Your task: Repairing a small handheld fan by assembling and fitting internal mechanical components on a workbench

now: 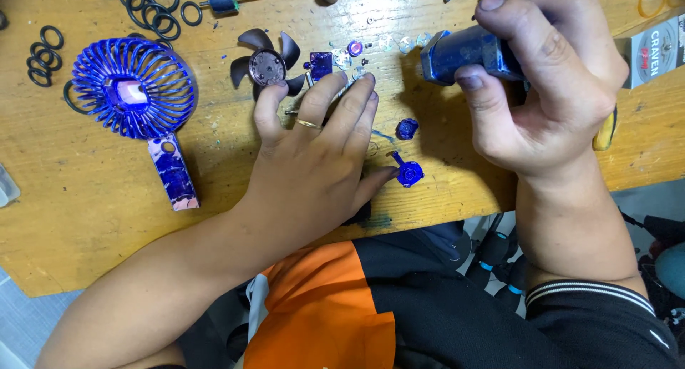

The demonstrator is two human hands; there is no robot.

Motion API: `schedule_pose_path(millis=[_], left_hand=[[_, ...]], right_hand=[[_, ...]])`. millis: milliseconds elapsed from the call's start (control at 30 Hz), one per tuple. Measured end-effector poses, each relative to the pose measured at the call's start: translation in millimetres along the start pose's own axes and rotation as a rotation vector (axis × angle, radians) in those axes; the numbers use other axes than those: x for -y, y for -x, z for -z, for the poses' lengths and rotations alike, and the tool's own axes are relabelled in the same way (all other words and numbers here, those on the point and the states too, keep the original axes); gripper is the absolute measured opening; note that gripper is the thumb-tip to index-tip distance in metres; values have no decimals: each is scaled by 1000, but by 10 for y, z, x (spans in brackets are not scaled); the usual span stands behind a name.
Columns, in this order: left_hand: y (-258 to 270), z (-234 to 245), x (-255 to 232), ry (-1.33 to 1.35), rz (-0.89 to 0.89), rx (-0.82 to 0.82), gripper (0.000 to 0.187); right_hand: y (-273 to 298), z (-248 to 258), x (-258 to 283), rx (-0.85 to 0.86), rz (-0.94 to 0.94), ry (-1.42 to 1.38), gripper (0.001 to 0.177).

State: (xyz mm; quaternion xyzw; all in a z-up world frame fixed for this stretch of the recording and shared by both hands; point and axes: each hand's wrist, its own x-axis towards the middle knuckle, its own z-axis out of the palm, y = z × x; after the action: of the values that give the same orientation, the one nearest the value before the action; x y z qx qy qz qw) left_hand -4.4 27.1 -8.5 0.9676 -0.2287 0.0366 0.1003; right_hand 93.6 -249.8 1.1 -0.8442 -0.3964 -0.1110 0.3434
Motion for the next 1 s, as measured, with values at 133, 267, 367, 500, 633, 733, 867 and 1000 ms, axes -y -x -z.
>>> schedule_pose_path(millis=[133, 267, 367, 500, 633, 733, 867, 1000], left_hand=[[-18, 46, 25, 25, -21, -11, 79], [-54, 61, 114, 105, -29, -191, 27], [-209, 58, 180, 1, 18, -243, 14], [-248, -30, 195, 4, 19, -262, 11], [-257, -38, 226, 22, 15, -206, 5], [-283, -69, 230, 14, 4, -222, 7], [-297, -153, 232, -40, -53, -300, 19], [-314, -146, 240, -125, -109, -321, 19]], right_hand=[[19, -1, -5, 2, -18, 11, 38], [15, -6, 17, -6, -22, 3, 39], [11, 9, 24, -4, 1, 7, 39], [33, 30, 32, -6, 10, 22, 42], [42, 30, 48, -22, -2, 10, 40], [25, 21, 53, -17, 16, 1, 37], [5, 28, 47, -15, 42, -4, 38], [43, 38, 67, -27, 8, 51, 44]])
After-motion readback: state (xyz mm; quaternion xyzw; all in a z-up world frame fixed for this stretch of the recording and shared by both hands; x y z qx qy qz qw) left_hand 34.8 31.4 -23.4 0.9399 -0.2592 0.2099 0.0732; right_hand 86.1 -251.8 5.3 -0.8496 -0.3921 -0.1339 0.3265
